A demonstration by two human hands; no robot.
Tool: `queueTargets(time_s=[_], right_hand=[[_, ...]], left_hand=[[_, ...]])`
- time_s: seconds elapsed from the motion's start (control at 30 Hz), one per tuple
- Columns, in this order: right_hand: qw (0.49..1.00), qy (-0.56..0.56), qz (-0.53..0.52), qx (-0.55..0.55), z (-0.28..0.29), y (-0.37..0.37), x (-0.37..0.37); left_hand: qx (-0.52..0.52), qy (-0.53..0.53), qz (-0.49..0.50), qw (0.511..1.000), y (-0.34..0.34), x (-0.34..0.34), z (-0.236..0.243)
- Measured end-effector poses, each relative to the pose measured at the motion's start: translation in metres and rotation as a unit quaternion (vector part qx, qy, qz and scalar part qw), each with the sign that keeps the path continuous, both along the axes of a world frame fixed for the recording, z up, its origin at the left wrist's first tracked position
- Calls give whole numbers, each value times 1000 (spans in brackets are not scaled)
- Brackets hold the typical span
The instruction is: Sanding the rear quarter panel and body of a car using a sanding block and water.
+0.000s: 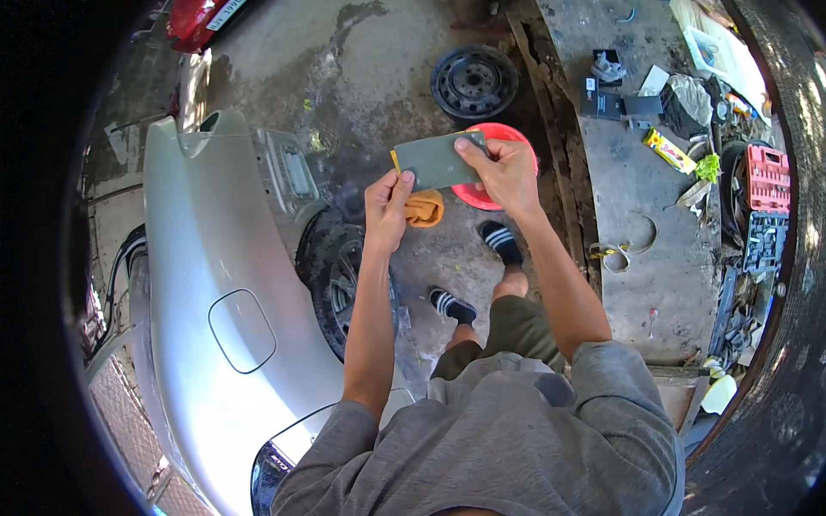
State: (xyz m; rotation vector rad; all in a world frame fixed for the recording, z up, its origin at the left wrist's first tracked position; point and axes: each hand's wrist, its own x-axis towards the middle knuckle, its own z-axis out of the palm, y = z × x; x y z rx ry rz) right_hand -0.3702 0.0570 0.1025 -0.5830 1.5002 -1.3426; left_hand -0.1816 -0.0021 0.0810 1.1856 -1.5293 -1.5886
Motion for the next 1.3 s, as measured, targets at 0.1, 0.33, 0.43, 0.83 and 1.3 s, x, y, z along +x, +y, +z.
queueTargets(time_s=[0.1,0.33,0.43,0.83,1.3], right_hand=[[998,52,24,25,-46,-4,-28],[998,-17,31,58,-131,2,-41],[935,236,213,155,-202,15,-65],[624,471,558,278,-531,-38,-23],[980,186,25,72,-403,1,-16]], left_hand=[[47,0,2,999,0,-20,-34],[123,-61,-29,990,10,-25,-128],[93,-123,-60,986,21,-28,-203],[-137,-673,-99,720,28,-89,-509],[294,118,90,944,40,-81,-343]])
